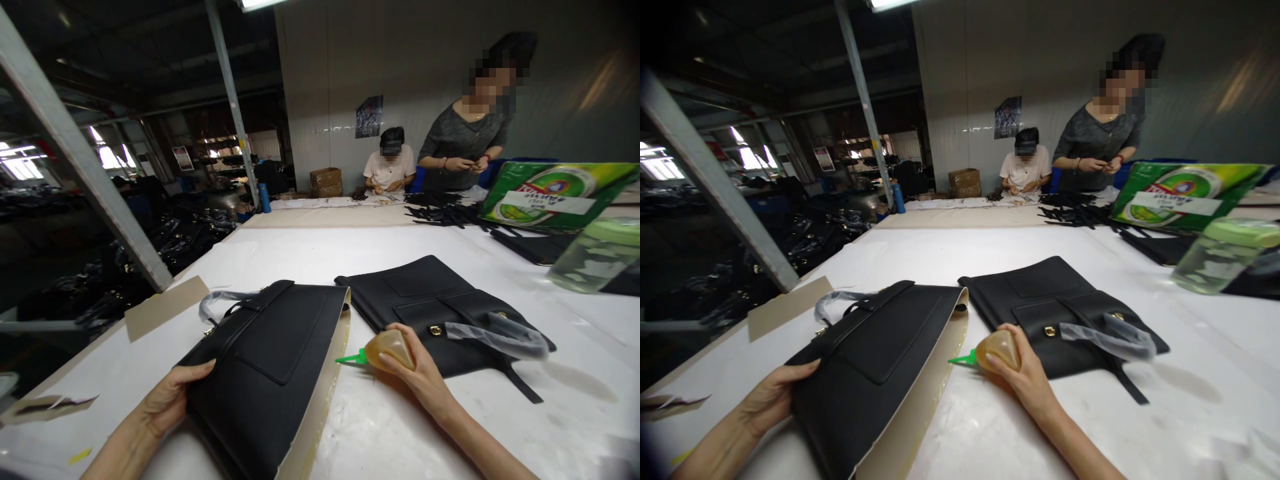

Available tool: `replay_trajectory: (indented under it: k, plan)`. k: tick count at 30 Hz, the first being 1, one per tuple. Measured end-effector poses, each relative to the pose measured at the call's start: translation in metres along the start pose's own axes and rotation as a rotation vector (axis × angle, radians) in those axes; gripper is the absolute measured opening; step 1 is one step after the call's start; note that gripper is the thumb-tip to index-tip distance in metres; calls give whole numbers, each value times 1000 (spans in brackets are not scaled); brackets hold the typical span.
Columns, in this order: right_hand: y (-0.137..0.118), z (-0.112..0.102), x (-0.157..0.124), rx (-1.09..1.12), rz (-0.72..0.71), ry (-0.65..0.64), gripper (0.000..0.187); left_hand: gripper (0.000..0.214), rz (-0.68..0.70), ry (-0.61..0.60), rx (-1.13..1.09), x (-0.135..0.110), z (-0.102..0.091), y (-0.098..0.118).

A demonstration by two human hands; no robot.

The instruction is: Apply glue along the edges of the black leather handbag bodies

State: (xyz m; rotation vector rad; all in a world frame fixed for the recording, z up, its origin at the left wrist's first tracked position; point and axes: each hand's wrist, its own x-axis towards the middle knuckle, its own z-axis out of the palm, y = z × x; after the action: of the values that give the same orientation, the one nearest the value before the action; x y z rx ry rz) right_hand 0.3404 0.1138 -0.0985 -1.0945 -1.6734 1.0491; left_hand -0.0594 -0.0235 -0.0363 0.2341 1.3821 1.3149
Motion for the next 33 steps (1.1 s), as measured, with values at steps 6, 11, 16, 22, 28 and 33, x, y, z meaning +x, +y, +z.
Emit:
replay_trajectory:
  k: [6,11,16,22,28,33]
  plan:
    - [4,-5,29,-129,-56,133,52,14,-15,8,-8,1,1,1]
    - [1,-3,33,-217,-80,188,52,15,19,-6,12,3,-2,-2]
    - [2,-3,36,-238,-80,230,55,15,1,-30,1,2,-1,-1]
    - [-3,-7,32,-210,-51,172,52,17,27,-41,8,6,-3,-1]
    - [-25,-13,11,457,342,-52,42,17,56,-21,-73,5,1,7]
    - [-28,-26,-10,658,468,67,32,21,107,-21,-93,6,4,12]
